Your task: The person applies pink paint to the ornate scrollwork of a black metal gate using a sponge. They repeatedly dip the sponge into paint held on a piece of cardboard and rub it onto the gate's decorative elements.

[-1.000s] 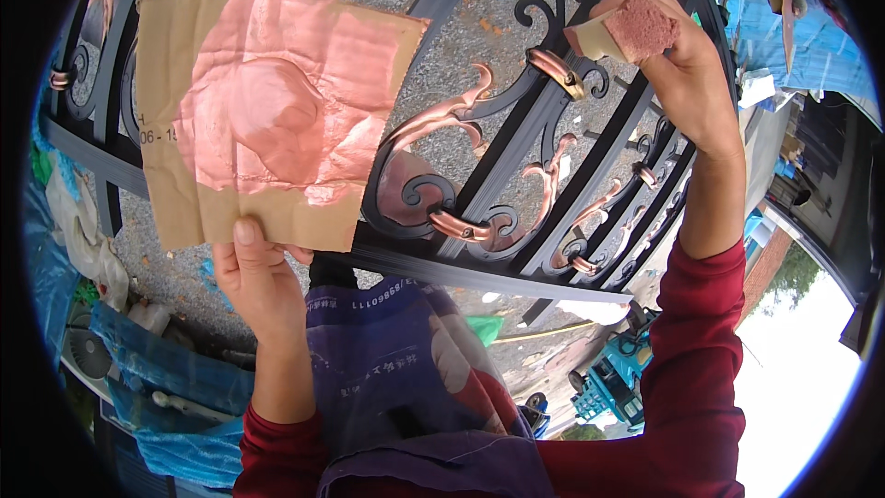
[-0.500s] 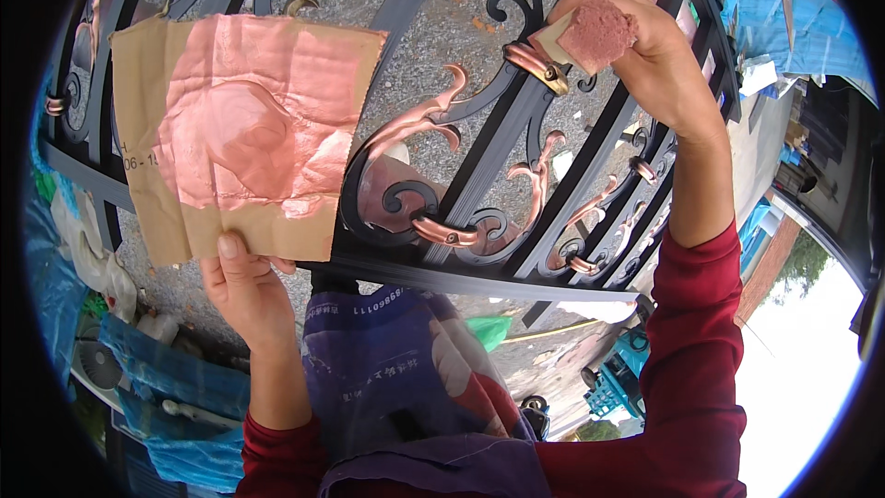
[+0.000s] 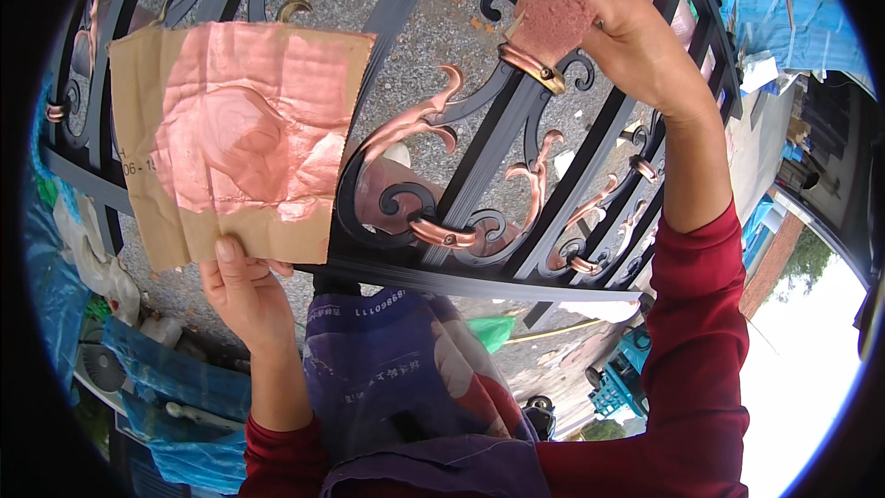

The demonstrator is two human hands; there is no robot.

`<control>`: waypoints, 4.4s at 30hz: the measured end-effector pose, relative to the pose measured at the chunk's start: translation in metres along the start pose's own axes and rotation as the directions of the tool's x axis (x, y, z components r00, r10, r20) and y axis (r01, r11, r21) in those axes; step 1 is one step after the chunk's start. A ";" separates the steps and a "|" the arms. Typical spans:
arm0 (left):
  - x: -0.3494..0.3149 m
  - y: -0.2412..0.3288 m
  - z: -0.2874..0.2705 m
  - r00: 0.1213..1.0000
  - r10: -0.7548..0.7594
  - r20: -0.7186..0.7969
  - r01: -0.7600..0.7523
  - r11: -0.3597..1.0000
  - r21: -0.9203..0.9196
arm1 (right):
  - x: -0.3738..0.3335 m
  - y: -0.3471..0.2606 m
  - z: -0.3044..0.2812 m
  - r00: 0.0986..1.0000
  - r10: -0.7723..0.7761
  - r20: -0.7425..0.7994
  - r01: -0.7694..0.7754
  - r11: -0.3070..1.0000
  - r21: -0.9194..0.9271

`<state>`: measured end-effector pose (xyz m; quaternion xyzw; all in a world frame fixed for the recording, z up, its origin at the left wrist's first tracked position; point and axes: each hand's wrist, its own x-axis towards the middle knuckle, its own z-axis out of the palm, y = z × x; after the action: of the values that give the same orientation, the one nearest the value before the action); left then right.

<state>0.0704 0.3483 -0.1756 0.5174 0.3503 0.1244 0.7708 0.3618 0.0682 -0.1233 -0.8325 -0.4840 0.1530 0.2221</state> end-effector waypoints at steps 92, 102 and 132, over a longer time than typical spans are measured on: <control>-0.043 -0.016 0.040 0.990 -0.127 0.058 0.120 0.986 0.119 | -0.094 -0.034 0.044 0.875 0.282 -0.393 -0.321 0.946 -0.035; -0.043 -0.017 0.039 0.989 -0.142 0.051 0.132 0.979 0.156 | -0.104 -0.027 0.062 0.862 0.255 -0.438 -0.282 0.959 0.003; -0.046 -0.016 0.047 0.991 -0.127 -0.045 0.134 0.968 0.211 | -0.121 -0.024 0.063 0.679 0.513 -0.525 -0.343 0.854 0.391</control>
<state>0.0657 0.2829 -0.1611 0.5710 0.4069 0.0430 0.7117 0.2557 -0.0133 -0.1596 -0.8894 -0.1504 -0.0146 0.4315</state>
